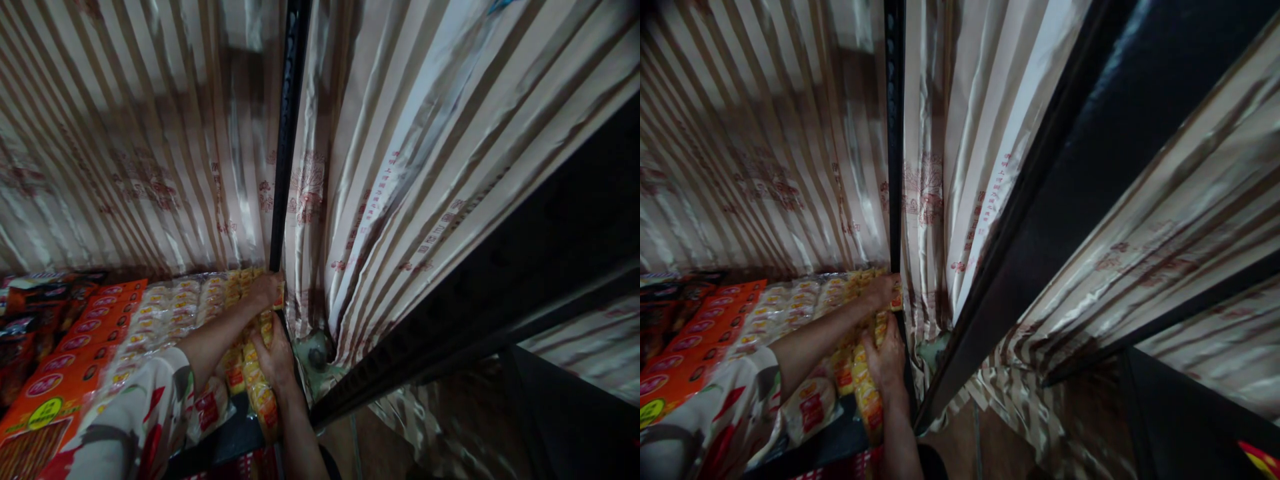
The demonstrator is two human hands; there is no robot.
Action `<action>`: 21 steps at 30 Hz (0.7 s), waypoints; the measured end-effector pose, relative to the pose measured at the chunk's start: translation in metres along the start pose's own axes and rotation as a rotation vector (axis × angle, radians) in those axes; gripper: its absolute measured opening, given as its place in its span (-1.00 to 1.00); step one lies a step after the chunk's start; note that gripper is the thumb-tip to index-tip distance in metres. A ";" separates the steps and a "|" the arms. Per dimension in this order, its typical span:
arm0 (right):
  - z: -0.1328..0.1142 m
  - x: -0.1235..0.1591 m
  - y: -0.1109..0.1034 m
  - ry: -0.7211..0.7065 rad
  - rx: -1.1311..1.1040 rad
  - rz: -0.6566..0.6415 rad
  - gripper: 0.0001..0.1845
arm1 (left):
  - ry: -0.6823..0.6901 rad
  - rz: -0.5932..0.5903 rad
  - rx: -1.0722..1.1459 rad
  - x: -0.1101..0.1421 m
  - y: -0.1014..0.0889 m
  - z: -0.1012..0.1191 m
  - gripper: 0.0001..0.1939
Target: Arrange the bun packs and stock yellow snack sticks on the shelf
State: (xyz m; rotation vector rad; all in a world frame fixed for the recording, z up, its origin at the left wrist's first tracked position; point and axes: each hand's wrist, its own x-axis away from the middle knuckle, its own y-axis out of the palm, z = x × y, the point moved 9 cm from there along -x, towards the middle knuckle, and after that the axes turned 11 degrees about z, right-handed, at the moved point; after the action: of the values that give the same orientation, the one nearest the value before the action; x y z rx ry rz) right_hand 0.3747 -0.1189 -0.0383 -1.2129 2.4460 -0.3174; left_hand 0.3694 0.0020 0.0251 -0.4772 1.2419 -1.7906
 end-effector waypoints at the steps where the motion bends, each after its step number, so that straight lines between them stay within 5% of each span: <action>1: -0.001 0.000 0.000 -0.002 0.000 -0.002 -0.30 | 0.020 0.007 -0.023 0.001 0.000 0.002 -0.72; 21: 0.000 0.000 0.001 -0.023 -0.012 0.009 -0.32 | 0.113 -0.044 -0.185 -0.006 0.003 0.007 -0.78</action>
State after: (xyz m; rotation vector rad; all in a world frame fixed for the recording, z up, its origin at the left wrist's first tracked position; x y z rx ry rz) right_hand 0.3739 -0.1178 -0.0382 -1.2035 2.4368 -0.2852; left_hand 0.3793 0.0031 0.0260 -0.5161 1.4948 -1.7677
